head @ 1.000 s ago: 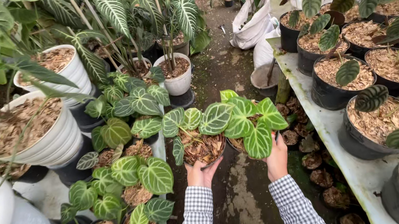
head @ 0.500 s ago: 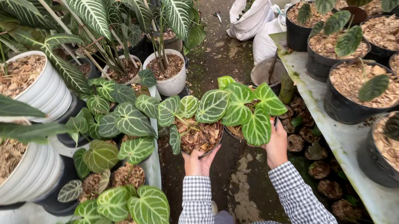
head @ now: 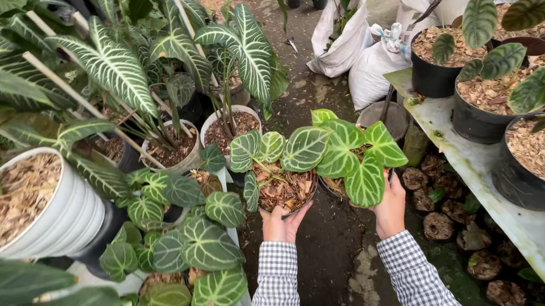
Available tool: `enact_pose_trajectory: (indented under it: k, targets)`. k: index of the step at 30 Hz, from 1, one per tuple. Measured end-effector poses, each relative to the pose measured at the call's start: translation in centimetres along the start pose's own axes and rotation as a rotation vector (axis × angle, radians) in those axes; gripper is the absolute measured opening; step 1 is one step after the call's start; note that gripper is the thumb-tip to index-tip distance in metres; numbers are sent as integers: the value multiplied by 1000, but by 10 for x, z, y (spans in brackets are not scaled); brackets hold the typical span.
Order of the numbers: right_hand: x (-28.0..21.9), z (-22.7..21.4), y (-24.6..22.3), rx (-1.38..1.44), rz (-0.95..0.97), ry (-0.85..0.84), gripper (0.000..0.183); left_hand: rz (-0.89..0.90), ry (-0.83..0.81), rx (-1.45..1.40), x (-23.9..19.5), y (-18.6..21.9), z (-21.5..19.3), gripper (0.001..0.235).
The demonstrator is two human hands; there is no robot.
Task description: The person sweeps a shelf with a small broom and then moves several small potted plants from the shelf to the ground by hand.
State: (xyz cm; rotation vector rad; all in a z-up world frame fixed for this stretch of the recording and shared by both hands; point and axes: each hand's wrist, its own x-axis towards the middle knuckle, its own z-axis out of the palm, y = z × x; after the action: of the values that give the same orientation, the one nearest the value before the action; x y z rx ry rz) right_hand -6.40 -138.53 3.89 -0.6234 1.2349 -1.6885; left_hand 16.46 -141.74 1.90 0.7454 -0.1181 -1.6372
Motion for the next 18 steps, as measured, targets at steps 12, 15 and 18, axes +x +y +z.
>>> enact_pose_trajectory:
  k: [12, 15, 18]
  targets:
    - [115, 25, 15, 12, 51, 85, 48, -78, 7, -27, 132, -10, 32, 107]
    - [160, 31, 12, 26, 70, 102, 49, -82, 1, -36, 172, -11, 60, 108]
    - [211, 36, 7, 20, 17, 96, 49, -115, 25, -43, 205, -10, 91, 109]
